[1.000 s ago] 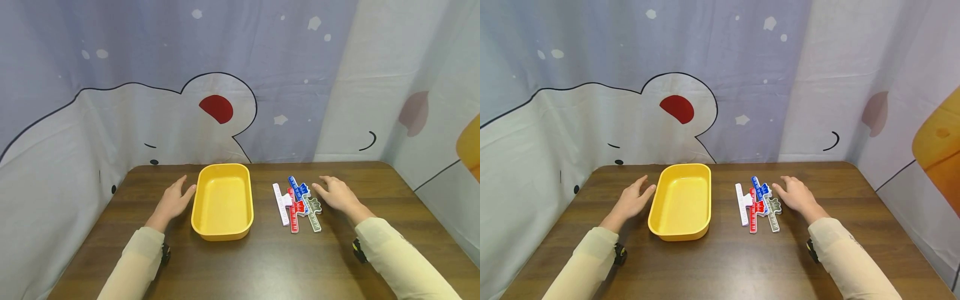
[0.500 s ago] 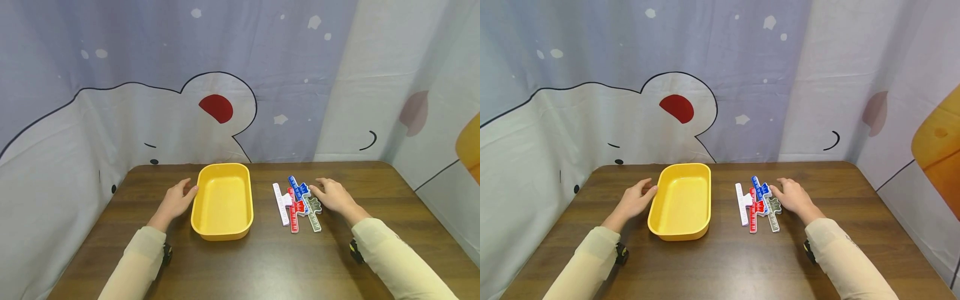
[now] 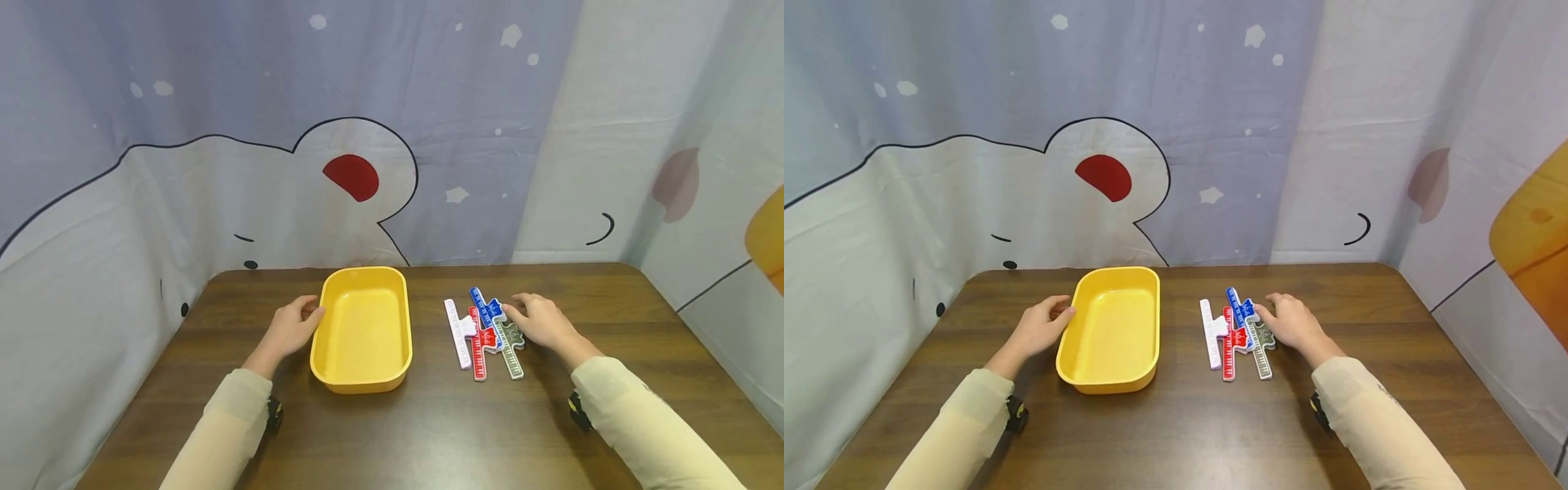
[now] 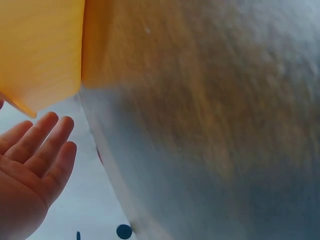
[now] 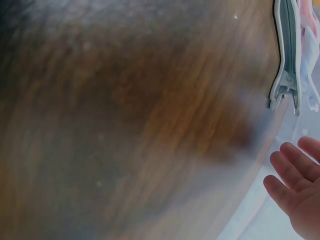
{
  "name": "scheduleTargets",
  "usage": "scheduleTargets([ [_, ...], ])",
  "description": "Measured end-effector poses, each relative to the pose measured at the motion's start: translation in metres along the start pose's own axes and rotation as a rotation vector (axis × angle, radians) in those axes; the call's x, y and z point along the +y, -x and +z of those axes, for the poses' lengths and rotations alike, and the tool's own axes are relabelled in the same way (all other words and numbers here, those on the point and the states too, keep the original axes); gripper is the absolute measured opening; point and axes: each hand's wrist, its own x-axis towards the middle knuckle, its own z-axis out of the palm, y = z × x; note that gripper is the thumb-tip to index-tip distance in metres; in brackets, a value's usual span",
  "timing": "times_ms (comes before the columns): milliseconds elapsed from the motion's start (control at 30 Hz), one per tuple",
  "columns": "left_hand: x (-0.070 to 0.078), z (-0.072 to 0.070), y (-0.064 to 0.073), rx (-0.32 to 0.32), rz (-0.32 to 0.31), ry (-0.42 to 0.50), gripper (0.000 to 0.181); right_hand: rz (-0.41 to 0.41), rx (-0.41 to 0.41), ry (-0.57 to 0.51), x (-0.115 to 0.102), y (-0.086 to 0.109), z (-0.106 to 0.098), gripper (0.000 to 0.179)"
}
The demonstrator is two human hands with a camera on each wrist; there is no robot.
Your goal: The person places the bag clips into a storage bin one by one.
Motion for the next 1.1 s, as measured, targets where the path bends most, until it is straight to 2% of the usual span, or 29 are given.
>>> scheduleTargets([
  [267,0.005,-0.001,0.001,0.006,0.009,0.036,0.048,-0.012,-0.008,0.003,-0.001,-0.004,0.004,0.05],
  [533,0.004,0.001,0.0,0.0,-0.026,0.076,0.046,-0.024,0.003,-0.012,-0.001,-0.004,0.008,0.048],
  [733,0.004,0.002,0.003,0.007,-0.022,0.106,0.044,-0.019,0.0,-0.033,-0.003,-0.005,0.011,0.045],
  [1100,0.004,0.001,0.001,-0.007,-0.058,0.159,0.045,-0.003,-0.028,-0.04,-0.006,-0.006,0.012,0.046],
])
